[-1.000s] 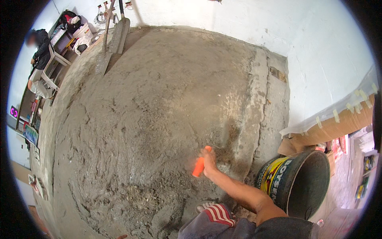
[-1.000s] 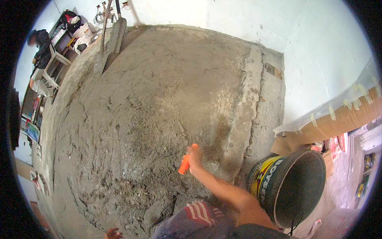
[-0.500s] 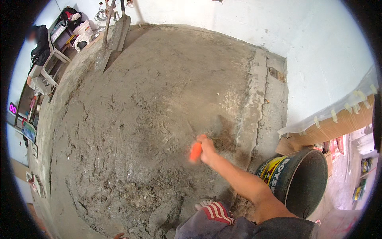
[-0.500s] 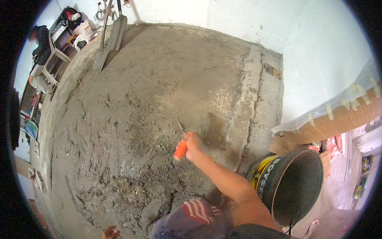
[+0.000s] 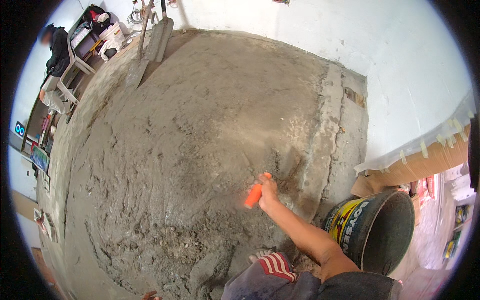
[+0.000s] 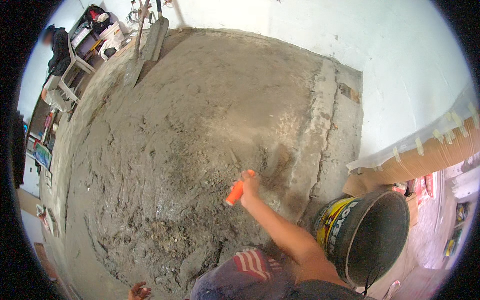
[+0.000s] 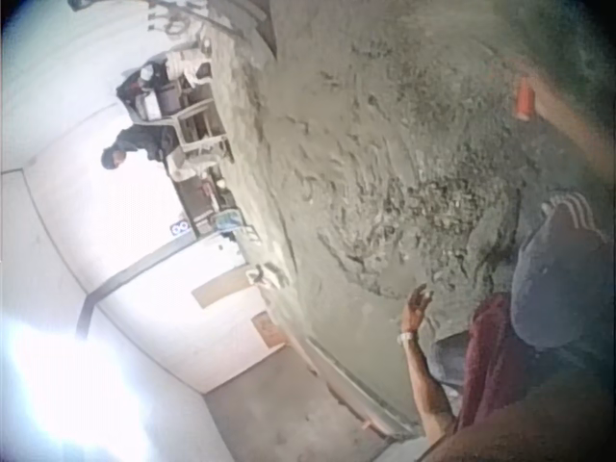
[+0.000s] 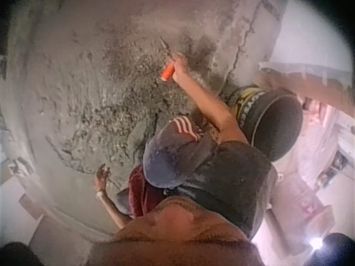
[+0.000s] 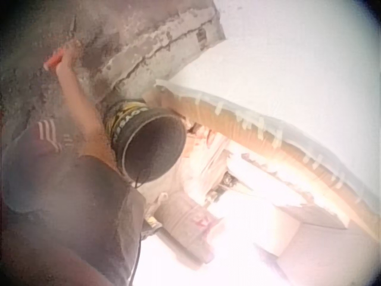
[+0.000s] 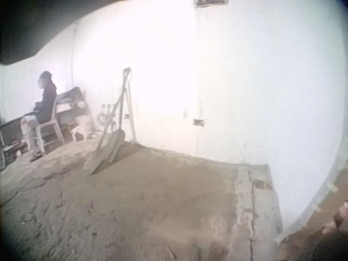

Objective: The person uses a hand trowel to smooth wet concrete on a floor. Another person is visible in the background using a shovel to spread the concrete.

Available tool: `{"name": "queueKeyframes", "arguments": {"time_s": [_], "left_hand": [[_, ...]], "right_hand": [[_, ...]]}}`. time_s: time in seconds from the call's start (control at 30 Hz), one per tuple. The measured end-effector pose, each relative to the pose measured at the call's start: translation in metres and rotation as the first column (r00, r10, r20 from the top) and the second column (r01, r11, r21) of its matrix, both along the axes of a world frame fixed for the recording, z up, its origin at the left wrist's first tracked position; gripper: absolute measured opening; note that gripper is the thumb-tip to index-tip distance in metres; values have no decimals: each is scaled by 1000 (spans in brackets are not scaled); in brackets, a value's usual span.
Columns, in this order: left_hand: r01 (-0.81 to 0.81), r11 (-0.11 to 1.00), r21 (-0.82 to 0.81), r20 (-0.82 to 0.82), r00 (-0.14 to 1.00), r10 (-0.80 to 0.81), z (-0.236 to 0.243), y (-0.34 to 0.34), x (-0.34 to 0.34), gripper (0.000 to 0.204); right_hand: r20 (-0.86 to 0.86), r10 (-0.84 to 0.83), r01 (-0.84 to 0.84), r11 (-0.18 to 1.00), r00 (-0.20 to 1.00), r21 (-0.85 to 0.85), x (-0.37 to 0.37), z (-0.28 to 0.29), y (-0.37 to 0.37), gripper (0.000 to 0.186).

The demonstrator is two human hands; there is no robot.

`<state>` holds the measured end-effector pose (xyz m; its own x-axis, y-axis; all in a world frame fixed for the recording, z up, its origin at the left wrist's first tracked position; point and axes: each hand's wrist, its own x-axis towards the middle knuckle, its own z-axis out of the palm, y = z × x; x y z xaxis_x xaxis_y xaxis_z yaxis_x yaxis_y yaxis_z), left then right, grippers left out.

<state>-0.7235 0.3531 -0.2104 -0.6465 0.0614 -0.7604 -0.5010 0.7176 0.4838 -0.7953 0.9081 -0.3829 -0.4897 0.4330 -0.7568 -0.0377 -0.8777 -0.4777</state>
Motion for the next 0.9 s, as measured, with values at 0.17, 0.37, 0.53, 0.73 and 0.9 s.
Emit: {"name": "queueKeyframes", "arguments": {"time_s": [0.17, 0.37, 0.53, 0.73, 0.9], "left_hand": [[90, 996, -25, 7, 996, -89, -10, 1, -13, 46], [25, 999, -24, 15, 1000, -25, 0, 4, -10, 46], [49, 999, 25, 10, 999, -49, -8, 7, -14, 48], [89, 996, -28, -6, 996, -89, 5, 24, -21, 52], [124, 991, -49, -4, 992, -124, 11, 40, -23, 53]], "right_hand": [[41, -42, 42, 999, 998, 2, -7, -24, 23, 17], [51, 387, -389, 899, 921, 202, -3, 3, 20, 17], [541, 157, -499, 650, 826, 573, -9, -108, 103, 11], [410, 635, -751, 488, 655, 445, -12, -56, -57, 7], [452, 795, -813, 87, 405, 576, 2, 2, -32, 27]]}}
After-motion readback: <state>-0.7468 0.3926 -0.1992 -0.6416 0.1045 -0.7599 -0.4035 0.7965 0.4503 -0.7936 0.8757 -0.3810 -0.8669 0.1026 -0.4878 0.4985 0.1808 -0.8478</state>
